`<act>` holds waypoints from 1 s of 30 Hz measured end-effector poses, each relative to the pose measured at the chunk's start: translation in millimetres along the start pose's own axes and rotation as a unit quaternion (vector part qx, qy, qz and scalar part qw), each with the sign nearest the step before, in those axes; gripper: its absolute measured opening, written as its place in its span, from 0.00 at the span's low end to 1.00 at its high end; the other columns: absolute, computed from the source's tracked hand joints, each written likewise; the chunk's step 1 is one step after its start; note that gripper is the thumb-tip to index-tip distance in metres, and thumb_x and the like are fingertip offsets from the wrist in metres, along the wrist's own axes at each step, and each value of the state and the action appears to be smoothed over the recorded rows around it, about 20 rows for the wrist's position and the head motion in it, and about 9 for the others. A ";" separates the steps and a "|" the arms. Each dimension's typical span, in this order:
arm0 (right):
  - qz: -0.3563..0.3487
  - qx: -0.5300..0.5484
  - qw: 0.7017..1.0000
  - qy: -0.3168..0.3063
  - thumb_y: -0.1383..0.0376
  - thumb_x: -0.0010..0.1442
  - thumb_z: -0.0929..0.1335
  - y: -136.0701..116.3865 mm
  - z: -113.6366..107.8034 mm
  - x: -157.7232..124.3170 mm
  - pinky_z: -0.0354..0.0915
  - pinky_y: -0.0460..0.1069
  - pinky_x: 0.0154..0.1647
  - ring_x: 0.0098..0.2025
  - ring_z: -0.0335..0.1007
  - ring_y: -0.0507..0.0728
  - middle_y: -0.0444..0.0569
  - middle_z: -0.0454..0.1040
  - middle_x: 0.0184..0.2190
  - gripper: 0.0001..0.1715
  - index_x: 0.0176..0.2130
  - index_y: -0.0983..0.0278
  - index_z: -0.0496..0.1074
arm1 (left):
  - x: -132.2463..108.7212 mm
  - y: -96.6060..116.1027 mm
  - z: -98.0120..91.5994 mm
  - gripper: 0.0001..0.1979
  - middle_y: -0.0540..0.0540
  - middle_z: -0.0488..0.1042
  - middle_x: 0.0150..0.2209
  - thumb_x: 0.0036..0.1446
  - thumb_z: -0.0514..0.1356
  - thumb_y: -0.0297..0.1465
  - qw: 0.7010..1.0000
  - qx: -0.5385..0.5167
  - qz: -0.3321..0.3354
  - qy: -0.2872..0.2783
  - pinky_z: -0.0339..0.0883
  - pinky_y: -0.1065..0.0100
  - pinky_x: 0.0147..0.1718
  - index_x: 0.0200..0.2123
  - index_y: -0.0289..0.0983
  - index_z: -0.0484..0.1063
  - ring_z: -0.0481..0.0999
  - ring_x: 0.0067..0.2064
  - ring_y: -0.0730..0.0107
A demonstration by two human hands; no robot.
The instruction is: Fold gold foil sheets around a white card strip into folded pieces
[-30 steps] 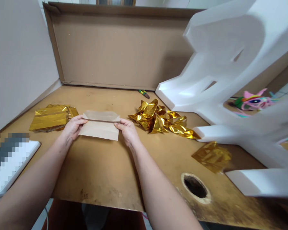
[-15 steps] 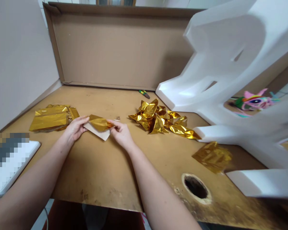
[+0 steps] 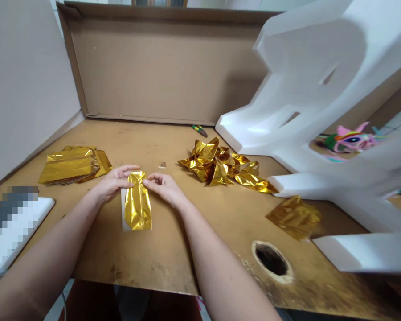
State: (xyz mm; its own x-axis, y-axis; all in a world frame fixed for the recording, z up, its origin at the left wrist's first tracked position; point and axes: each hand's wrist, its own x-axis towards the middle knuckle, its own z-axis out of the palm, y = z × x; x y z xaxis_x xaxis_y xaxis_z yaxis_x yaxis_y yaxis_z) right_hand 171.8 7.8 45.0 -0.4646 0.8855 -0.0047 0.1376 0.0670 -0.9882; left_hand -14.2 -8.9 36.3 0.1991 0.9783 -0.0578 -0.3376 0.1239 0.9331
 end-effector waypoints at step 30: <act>0.088 -0.315 0.919 0.219 0.63 0.50 0.67 8.7 -9.7 10.3 0.50 0.45 0.22 0.19 0.58 0.50 0.40 0.63 0.12 0.16 0.15 0.62 0.63 | 13.9 -22.8 -12.8 0.26 0.41 0.73 0.48 0.48 0.58 0.22 0.819 0.489 0.181 0.239 0.62 0.58 0.54 0.53 0.35 0.66 0.72 0.51 0.59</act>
State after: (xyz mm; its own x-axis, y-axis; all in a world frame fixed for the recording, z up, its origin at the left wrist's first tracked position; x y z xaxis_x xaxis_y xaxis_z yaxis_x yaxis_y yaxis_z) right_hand 176.7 21.9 37.8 -0.0087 0.9990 0.0430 0.7206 0.0361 -0.6924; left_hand -15.5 4.0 9.7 -0.2122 0.9038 0.3716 0.6498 -0.1535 0.7444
